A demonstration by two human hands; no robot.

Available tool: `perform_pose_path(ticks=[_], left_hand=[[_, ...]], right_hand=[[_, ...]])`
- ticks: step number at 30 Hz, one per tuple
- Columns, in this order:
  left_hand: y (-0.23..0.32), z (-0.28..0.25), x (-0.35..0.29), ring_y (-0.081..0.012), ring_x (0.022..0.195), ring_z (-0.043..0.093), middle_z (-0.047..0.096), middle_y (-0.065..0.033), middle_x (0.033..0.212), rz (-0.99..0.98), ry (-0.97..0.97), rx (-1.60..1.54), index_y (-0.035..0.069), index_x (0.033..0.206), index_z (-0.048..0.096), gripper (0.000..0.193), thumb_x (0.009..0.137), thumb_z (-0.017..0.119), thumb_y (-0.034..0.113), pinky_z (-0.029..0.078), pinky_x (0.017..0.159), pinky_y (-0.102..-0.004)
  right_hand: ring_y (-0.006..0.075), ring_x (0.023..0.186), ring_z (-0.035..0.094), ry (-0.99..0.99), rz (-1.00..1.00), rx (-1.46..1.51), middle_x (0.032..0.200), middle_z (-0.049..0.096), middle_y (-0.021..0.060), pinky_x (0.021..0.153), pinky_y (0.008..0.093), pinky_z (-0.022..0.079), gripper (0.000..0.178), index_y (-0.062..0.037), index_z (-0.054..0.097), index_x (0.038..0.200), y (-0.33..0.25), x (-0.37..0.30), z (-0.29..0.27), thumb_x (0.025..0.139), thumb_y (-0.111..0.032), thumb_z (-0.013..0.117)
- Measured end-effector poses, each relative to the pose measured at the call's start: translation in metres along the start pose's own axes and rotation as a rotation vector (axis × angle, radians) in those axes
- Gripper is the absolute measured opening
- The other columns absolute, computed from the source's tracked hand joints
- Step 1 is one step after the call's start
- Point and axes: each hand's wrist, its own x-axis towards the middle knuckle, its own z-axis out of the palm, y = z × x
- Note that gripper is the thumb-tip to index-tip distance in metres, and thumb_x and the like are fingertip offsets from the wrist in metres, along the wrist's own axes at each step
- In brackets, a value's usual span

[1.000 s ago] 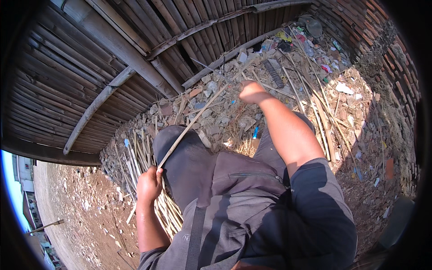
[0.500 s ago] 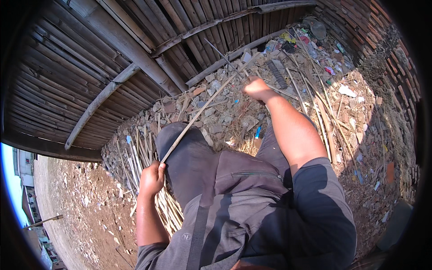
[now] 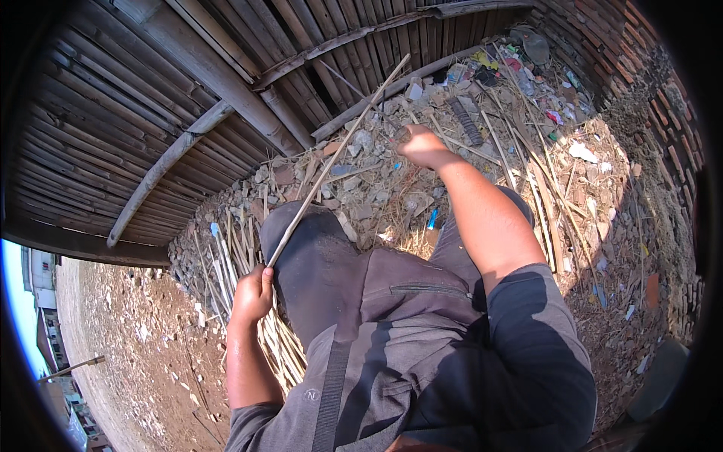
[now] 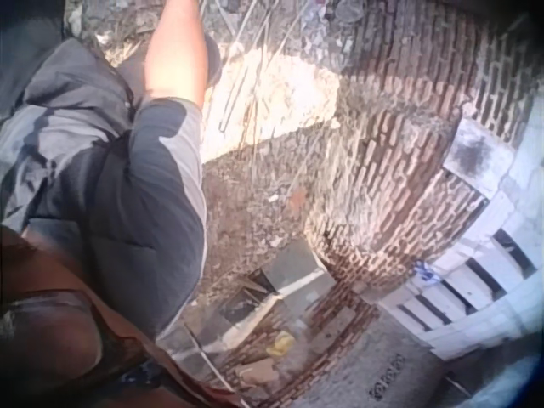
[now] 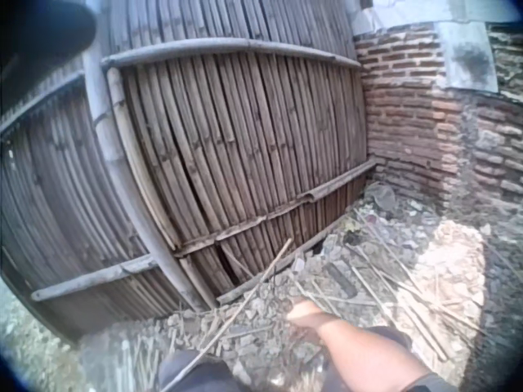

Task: The person shaves bamboo strips using a knife, scraping along their length one by one.

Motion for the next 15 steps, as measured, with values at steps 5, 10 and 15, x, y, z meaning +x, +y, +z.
perform_pose_path(ticks=[5, 10, 15], left_hand=[[0.018, -0.008, -0.007, -0.0495, 0.065, 0.057, 0.057, -0.0271, 0.067, -0.037, -0.01, 0.082, -0.001, 0.085, 0.056, 0.038, 0.105, 0.053, 0.031, 0.045, 0.06, -0.0499], [0.021, -0.015, 0.002, -0.0453, 0.064, 0.058, 0.057, -0.0265, 0.068, -0.055, -0.111, 0.044, -0.002, 0.086, 0.058, 0.043, 0.106, 0.053, 0.036, 0.047, 0.061, -0.0473], [-0.007, -0.02, 0.009, -0.0237, 0.067, 0.051, 0.058, -0.0135, 0.071, -0.144, -0.234, -0.14, -0.003, 0.089, 0.059, 0.048, 0.108, 0.048, 0.04, 0.047, 0.067, -0.0387]], right_hand=[[0.0358, 0.11, 0.067, -0.094, -0.052, -0.221, 0.117, 0.07, 0.0192, 0.093, 0.0425, 0.053, 0.049, -0.0109, 0.065, 0.127, -0.038, -0.031, 0.012, 0.078, -0.015, 0.062], [0.039, 0.097, 0.069, -0.457, -0.258, -0.286, 0.099, 0.072, 0.0181, 0.083, 0.0484, 0.054, 0.029, -0.0077, 0.07, 0.1, -0.057, -0.044, 0.022, 0.073, -0.016, 0.065], [0.0352, 0.112, 0.067, -0.151, 0.107, -0.034, 0.119, 0.069, 0.0232, 0.096, 0.0426, 0.052, 0.048, -0.0013, 0.065, 0.123, -0.019, -0.01, -0.007, 0.081, -0.024, 0.066]])
